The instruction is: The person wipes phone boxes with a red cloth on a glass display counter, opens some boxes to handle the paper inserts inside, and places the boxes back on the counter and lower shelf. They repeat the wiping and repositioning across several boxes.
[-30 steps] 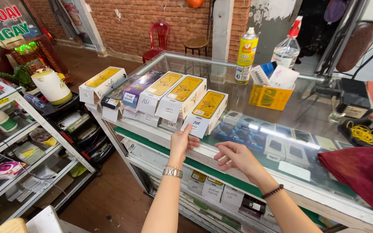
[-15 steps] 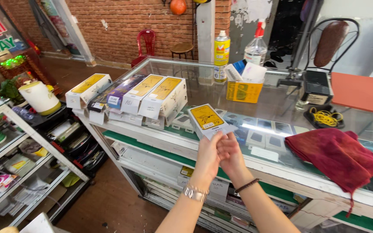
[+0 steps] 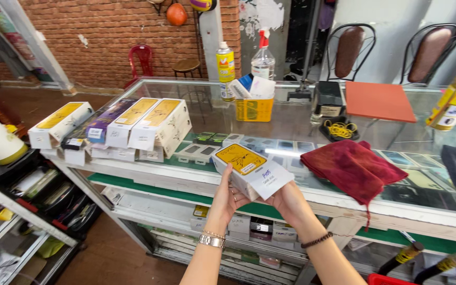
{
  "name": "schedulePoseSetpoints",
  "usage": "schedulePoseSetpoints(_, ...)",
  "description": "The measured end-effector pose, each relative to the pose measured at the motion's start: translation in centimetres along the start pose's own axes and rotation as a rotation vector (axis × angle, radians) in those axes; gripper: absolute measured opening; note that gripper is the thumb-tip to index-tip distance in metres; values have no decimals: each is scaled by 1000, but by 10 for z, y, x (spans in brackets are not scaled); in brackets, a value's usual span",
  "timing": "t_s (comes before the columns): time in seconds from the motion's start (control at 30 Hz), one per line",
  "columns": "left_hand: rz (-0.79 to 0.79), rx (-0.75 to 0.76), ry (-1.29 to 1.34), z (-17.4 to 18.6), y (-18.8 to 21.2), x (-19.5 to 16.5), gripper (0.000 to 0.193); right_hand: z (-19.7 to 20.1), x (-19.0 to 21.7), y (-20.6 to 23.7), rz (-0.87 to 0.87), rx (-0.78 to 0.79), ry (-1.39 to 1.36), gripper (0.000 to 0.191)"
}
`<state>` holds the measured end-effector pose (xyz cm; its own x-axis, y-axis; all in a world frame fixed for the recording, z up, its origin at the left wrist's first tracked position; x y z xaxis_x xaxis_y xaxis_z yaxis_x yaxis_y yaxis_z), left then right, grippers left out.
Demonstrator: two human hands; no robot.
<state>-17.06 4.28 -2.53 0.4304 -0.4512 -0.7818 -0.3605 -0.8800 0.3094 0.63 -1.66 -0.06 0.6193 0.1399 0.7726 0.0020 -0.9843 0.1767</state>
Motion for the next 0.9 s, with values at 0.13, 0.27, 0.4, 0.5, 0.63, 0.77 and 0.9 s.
schedulePoseSetpoints(0.13, -114, -7, 42, -12, -13, 8, 73, 17, -20, 11, 93, -31, -132, 45)
schedulePoseSetpoints(0.27, -459, 33, -137, -47, -10, -5, 65, 20, -26, 3, 239, 54, -452, 47)
schedulePoseSetpoints(0.4, -739, 117, -298, -95, 9, -30, 67, 14, -13, -16, 178, 51, -744, 52)
schedulePoseSetpoints(0.5, -902, 80, -509, -121, 30, -45, 65, 10, -5, -24, 174, 47, -745, 50)
schedulePoseSetpoints(0.63, -925, 43, -526, -138, 47, -53, 65, 13, -5, -21, 190, 149, -637, 48)
schedulePoseSetpoints(0.77, -910, 83, -271, -136, 45, -55, 64, 26, -2, -21, 108, 189, -575, 49)
schedulePoseSetpoints(0.9, -898, 52, 20, -116, 32, -60, 65, 47, 14, -23, 82, 111, -445, 48)
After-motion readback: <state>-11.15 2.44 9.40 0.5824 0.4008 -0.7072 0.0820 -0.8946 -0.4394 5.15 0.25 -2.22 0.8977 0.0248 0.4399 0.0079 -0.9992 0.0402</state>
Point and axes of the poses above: each hand's wrist, its own y-axis away from the middle knuckle, its own z-axis out of the back of the hand, x = y × z, the point moved 1 cm from there along -y, towards the middle knuckle, and after that the axes turned 1 degree about y, right-handed, at the moved point
